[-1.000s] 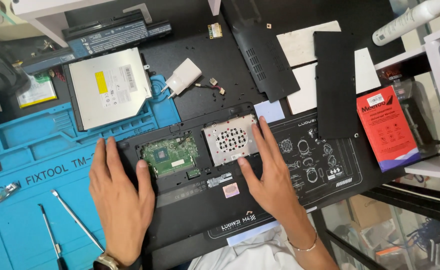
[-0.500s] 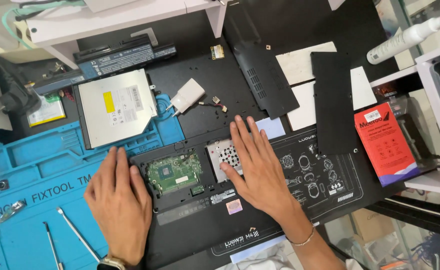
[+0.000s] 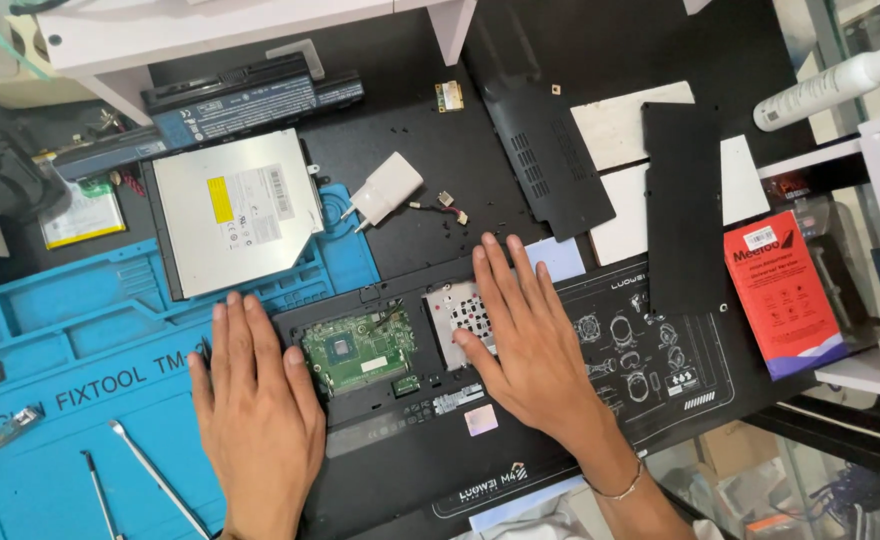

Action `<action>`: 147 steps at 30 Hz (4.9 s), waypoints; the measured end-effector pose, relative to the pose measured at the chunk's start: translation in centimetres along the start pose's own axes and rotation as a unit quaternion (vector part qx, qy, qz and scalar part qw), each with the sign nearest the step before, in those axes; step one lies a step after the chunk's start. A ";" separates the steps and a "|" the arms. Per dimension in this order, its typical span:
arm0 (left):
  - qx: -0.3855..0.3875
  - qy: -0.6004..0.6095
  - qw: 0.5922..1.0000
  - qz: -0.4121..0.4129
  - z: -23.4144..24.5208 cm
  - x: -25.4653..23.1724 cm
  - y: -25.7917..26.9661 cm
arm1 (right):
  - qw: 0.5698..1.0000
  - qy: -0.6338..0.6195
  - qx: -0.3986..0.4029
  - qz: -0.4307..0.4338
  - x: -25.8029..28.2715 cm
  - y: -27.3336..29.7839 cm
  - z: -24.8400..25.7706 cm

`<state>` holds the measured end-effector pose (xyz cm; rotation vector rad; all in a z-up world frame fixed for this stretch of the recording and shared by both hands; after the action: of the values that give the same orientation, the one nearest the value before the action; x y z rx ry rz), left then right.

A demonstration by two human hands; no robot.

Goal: The person aligns and secures the motherboard and internal components within a disassembled laptop chassis. They place the bottom cover onto the laptop, align the screw holes, and use a screwdriver to fasten the cover in place.

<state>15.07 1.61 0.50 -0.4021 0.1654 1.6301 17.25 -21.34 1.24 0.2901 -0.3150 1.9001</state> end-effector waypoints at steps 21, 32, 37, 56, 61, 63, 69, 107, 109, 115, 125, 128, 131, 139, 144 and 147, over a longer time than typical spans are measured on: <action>-0.005 0.026 1.000 0.008 -0.4 0.5 0.5 | 0.988 -0.127 -0.037 0.079 -0.5 2.3 1.7; -0.034 0.003 0.999 0.038 1.1 0.4 1.1 | 0.967 -0.149 -0.148 -0.144 -5.3 1.3 4.0; -0.027 -0.018 0.987 0.155 0.9 2.9 1.5 | 0.938 -0.204 -0.074 -0.272 -7.4 -0.2 2.6; -0.010 0.537 0.804 0.256 -0.4 8.4 1.8 | 0.736 -0.637 -0.107 -0.202 -8.9 0.8 -0.6; -0.008 0.548 0.791 0.271 -1.2 9.6 2.5 | 0.732 -0.636 -0.095 -0.224 -8.3 0.7 0.0; -0.028 0.547 0.793 0.267 -0.6 9.3 2.5 | 0.769 -0.596 -0.120 -0.198 -8.8 0.9 0.5; -0.037 0.549 0.789 0.273 -0.2 9.6 3.0 | 0.748 -0.618 -0.138 -0.196 -8.5 1.3 1.1; 0.052 0.599 0.730 0.325 -4.9 11.5 9.1 | 0.766 -0.602 -0.148 -0.172 -8.2 0.5 1.3; 0.058 0.613 0.718 0.324 -5.1 11.6 9.4 | 0.766 -0.604 -0.148 -0.165 -8.3 0.5 1.3; 0.090 0.523 0.779 0.335 -7.9 13.7 12.9 | 0.758 -0.613 -0.141 -0.171 -7.9 0.4 1.3; 0.041 0.524 0.784 0.330 -10.8 16.8 17.0 | 0.767 -0.598 -0.145 -0.179 -8.5 0.4 1.0; 0.048 0.521 0.792 0.316 -11.6 17.5 18.6 | 0.766 -0.599 -0.143 -0.184 -8.6 0.7 0.9; 0.047 0.524 0.793 0.307 -11.9 17.7 18.6 | 0.768 -0.598 -0.142 -0.179 -8.3 0.3 1.1; 0.047 0.545 0.780 0.302 -9.7 14.8 17.0 | 0.781 -0.578 -0.137 -0.192 -8.4 0.2 0.8; 0.045 0.482 0.802 0.349 -11.6 16.9 17.9 | 0.766 -0.597 -0.135 -0.198 -9.1 0.2 -0.1; 0.057 0.543 0.772 0.327 -10.1 14.8 16.7 | 0.779 -0.577 -0.126 -0.210 -8.7 0.2 0.1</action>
<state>-0.60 10.26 -16.26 -1.2737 1.4078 1.8355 19.97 -29.11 -1.71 1.2313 -1.1960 1.0024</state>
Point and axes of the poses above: each hand's wrist, its own y-axis away from the middle knuckle, its own z-axis out of the back of the hand, x = y × z, the point moved 10 cm from there along -y, towards the middle knuckle, and after that the axes turned 2 degrees about z, right-handed, at the moved point
